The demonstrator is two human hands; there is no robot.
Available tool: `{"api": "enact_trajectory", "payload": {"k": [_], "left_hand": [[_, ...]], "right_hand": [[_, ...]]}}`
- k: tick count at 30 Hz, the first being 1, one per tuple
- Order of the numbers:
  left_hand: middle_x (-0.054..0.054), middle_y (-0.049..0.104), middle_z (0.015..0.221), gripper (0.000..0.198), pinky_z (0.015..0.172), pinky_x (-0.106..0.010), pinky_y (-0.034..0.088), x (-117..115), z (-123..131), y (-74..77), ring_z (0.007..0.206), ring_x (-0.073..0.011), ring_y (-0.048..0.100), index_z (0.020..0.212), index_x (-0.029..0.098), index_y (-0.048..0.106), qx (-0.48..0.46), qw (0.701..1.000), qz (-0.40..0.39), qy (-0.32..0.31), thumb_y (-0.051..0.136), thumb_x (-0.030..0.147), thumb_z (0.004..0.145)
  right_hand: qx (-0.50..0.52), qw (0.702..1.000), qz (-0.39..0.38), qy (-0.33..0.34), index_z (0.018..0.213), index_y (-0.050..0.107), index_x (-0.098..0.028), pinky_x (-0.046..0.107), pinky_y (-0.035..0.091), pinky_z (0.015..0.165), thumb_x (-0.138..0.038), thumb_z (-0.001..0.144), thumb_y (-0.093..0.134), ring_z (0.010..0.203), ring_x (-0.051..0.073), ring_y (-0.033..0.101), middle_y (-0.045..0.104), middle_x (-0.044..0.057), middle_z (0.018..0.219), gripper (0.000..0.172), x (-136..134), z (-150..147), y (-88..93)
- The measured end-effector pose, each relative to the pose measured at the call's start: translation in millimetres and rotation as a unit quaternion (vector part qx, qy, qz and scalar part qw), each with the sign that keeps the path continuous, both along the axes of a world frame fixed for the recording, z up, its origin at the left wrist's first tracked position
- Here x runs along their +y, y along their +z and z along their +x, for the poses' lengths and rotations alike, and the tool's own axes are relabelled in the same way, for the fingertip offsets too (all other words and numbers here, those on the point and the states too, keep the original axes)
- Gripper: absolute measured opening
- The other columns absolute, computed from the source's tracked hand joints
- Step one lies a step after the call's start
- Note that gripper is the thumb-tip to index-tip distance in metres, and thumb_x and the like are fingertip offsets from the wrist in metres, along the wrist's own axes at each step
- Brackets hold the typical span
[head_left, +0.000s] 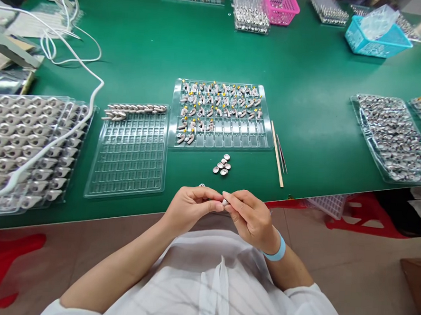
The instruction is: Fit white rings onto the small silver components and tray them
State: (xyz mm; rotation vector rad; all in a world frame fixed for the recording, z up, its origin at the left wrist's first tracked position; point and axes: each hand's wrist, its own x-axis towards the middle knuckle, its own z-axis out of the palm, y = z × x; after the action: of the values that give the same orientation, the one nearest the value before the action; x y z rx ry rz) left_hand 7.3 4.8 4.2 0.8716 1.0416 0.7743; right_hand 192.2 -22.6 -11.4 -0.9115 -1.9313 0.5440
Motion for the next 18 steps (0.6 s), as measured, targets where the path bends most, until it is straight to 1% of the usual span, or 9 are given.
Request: {"api": "enact_trajectory", "payload": {"k": [2,5,10,15,18], "left_hand": [[-0.006,0.076,0.073,0.011,0.069,-0.026,0.057,-0.2,-1.4,0.4,0.069,-0.0170,0.068,0.073,0.014,0.078,-0.003,1.000,-0.010,-0.010,0.083,0.019,0.064],[-0.007,0.075,0.073,0.011,0.068,-0.026,0.057,-0.4,-2.4,0.9,0.069,-0.0171,0.068,0.074,0.014,0.078,-0.003,1.000,-0.005,-0.024,0.082,0.019,0.066],[-0.008,0.076,0.076,0.009,0.069,-0.027,0.057,-2.6,-0.8,3.1,0.071,-0.0183,0.069,0.073,0.014,0.079,-0.004,0.999,0.023,-0.028,0.081,0.020,0.067],[-0.006,0.075,0.071,0.007,0.066,-0.024,0.056,-5.7,-0.3,4.4,0.066,-0.0152,0.067,0.073,0.014,0.078,-0.017,1.000,-0.006,-0.022,0.081,0.018,0.068],[-0.006,0.074,0.070,0.008,0.066,-0.025,0.056,-6.2,-1.2,3.5,0.066,-0.0149,0.066,0.073,0.013,0.077,-0.025,0.999,-0.018,-0.026,0.081,0.018,0.068]], "right_hand": [[0.000,1.000,0.001,0.007,0.139,0.048,-0.018,0.034,0.059,0.073,-0.008,0.093,0.052,0.089,0.019,0.064,0.066,0.011,0.097,0.047,0.1,-0.1,1.3],[0.005,1.000,0.007,0.011,0.139,0.047,-0.018,0.034,0.059,0.072,-0.009,0.093,0.051,0.087,0.019,0.065,0.067,0.011,0.095,0.047,-0.5,-0.6,1.7],[0.005,1.000,0.018,-0.009,0.137,0.050,-0.019,0.032,0.058,0.064,-0.010,0.093,0.052,0.078,0.017,0.064,0.068,0.009,0.091,0.045,-3.1,-1.0,-0.8],[0.000,1.000,0.026,-0.006,0.139,0.048,-0.019,0.033,0.055,0.061,-0.011,0.092,0.053,0.074,0.018,0.061,0.067,0.009,0.089,0.048,-5.2,-0.3,-5.3],[-0.003,0.999,0.032,-0.001,0.140,0.047,-0.018,0.033,0.054,0.060,-0.010,0.092,0.053,0.071,0.018,0.059,0.066,0.009,0.087,0.049,-5.5,-0.3,-7.8]]}}
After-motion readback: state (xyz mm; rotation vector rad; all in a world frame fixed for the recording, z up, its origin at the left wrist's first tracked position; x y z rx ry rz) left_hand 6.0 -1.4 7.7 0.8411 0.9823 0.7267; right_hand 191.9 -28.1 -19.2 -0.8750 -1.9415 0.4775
